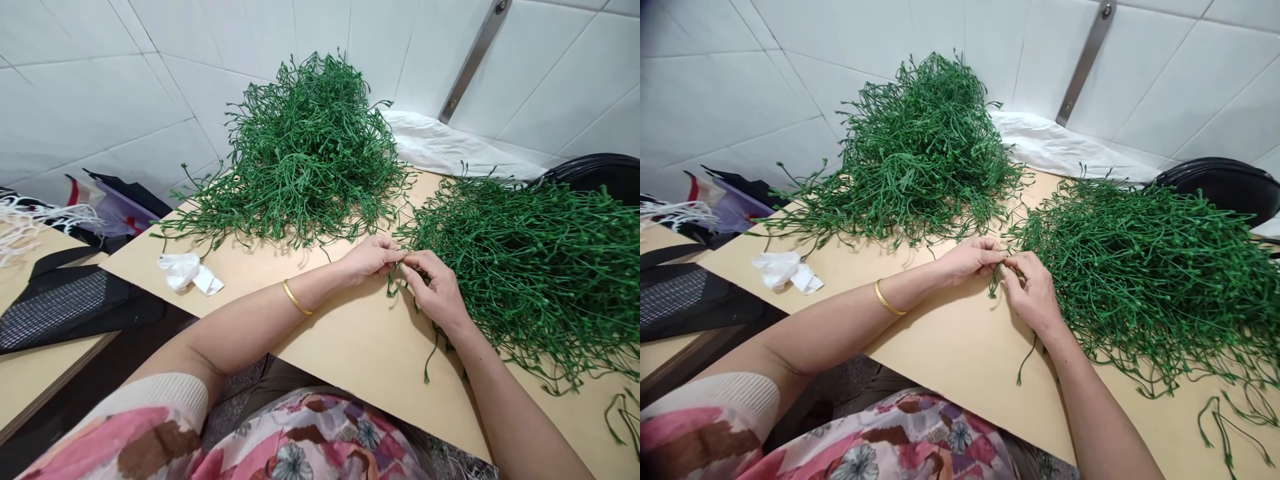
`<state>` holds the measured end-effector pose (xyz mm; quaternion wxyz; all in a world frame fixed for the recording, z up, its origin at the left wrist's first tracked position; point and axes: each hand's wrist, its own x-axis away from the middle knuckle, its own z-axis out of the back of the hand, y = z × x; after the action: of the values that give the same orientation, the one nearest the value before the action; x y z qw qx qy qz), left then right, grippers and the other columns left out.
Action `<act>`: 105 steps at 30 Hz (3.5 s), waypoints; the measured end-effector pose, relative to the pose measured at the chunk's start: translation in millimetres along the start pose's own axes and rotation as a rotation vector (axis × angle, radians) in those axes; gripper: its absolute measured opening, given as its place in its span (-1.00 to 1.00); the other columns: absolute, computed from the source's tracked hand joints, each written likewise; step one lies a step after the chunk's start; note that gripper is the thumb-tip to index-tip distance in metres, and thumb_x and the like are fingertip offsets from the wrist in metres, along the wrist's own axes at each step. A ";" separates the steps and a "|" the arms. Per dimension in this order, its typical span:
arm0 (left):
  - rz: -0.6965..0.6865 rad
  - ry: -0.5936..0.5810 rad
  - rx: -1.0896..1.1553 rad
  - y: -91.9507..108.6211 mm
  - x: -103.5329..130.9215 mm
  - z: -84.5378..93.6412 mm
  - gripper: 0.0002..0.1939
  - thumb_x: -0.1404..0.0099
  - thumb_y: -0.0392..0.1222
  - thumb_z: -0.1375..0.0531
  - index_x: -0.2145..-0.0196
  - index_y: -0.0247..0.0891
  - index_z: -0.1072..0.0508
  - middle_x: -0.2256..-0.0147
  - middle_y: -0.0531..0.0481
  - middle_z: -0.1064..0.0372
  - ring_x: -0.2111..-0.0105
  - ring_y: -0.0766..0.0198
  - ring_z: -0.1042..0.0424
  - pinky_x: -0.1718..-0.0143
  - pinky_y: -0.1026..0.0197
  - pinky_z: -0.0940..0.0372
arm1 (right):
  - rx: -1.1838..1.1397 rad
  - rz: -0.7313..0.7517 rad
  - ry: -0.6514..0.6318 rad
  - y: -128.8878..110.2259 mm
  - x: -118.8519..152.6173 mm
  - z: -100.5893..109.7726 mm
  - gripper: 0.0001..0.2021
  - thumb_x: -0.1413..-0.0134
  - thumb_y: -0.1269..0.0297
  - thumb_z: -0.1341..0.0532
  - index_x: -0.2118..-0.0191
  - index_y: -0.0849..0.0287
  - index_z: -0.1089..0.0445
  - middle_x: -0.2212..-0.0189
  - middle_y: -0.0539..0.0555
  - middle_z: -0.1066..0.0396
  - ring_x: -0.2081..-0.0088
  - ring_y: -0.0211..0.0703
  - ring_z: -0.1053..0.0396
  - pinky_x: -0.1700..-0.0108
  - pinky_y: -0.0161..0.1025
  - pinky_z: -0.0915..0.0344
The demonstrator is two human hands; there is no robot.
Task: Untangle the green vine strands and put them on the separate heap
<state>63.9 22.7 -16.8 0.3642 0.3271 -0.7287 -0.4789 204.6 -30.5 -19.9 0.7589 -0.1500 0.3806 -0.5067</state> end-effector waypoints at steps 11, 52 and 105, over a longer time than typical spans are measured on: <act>0.017 -0.048 -0.055 -2.9 0.0 -0.1 -0.77 -0.15 -0.34 -0.13 0.62 -0.34 -0.20 0.73 0.12 -0.11 0.76 0.53 -0.06 0.70 0.39 0.14 | 0.277 0.044 -0.002 0.5 3.0 -0.7 -0.87 0.00 0.41 -0.07 0.38 0.17 -0.37 0.29 0.12 -0.36 0.22 -0.09 -0.29 0.18 -0.12 -0.20; -0.194 0.050 -0.333 0.4 6.3 -6.3 -0.95 -0.17 -0.31 -0.06 0.45 -0.31 -0.27 0.65 0.15 -0.14 0.67 0.48 -0.14 0.59 0.37 -0.07 | 0.218 0.113 0.026 11.2 0.5 3.0 -0.85 -0.12 0.40 0.03 0.33 0.15 -0.26 0.27 0.12 -0.31 0.20 -0.12 -0.27 0.18 -0.15 -0.16; -0.189 -0.522 -0.060 7.9 9.1 -0.1 -0.69 -0.09 -0.01 -0.20 0.41 -0.38 -0.37 0.49 -0.04 -0.37 0.50 0.29 -0.43 0.42 0.20 -0.33 | -0.889 -0.266 -0.083 -10.3 -2.2 14.2 -0.67 -0.06 0.18 -0.05 0.66 0.18 -0.13 0.36 0.04 -0.20 0.50 -0.29 -0.19 0.42 -0.22 -0.30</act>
<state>58.2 17.7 -7.3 0.1275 0.2482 -0.7496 -0.6002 207.8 -35.3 -3.1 0.5638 -0.5283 0.5078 -0.3810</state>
